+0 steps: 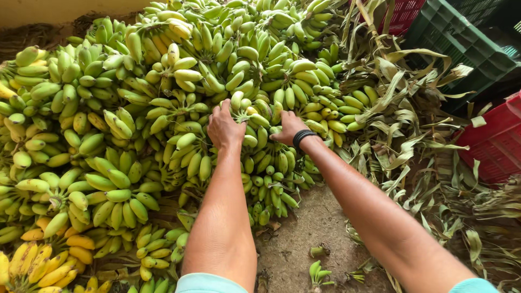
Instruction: The person repeatedly picks bunches of green bananas from a large pile on the floor, removes the dried bracts, and places the cleaned bunches into an orange basin. The person continues this process for the duration of the clip.
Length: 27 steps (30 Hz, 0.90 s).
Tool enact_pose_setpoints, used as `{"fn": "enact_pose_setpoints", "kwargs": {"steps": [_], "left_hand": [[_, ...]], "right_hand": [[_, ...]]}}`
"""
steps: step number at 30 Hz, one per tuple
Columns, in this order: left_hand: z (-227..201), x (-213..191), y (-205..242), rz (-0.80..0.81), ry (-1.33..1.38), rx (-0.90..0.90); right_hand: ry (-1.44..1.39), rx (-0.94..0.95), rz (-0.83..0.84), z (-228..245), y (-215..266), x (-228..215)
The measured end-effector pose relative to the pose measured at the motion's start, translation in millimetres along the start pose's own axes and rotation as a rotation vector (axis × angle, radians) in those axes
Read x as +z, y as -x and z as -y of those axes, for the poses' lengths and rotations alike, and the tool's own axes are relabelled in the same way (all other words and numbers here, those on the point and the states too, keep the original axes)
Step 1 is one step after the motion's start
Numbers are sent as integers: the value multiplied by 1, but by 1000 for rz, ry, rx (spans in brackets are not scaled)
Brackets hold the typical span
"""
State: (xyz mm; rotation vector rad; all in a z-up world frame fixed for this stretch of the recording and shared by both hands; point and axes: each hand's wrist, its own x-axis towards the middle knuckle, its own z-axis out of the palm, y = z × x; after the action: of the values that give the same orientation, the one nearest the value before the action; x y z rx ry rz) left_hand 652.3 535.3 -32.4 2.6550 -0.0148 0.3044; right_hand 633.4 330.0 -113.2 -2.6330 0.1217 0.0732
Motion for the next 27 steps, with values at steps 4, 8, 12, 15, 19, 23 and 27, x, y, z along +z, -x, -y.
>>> {"fn": "enact_pose_setpoints", "kwargs": {"steps": [4,8,12,15,19,23,27], "left_hand": [[-8,-9,-2,-175,98,9],[-14,-22,-6,-352,163,50],[-10,-34,-4,-382,266,-20],[-10,-39,-7,-510,330,-22],[-11,-37,-4,-488,357,-185],[-32,-31,-7,-397,405,-357],[-45,-27,-1,-388,494,-455]], "right_hand": [[-159,40,-143,-9,-16,40],[-223,81,-162,-20,-22,60],[-363,184,-122,-29,-24,62],[-395,279,-152,-28,-34,58],[-224,334,-17,-29,-37,70],[-189,310,61,-42,-45,66],[-194,295,102,-43,-37,70]]}}
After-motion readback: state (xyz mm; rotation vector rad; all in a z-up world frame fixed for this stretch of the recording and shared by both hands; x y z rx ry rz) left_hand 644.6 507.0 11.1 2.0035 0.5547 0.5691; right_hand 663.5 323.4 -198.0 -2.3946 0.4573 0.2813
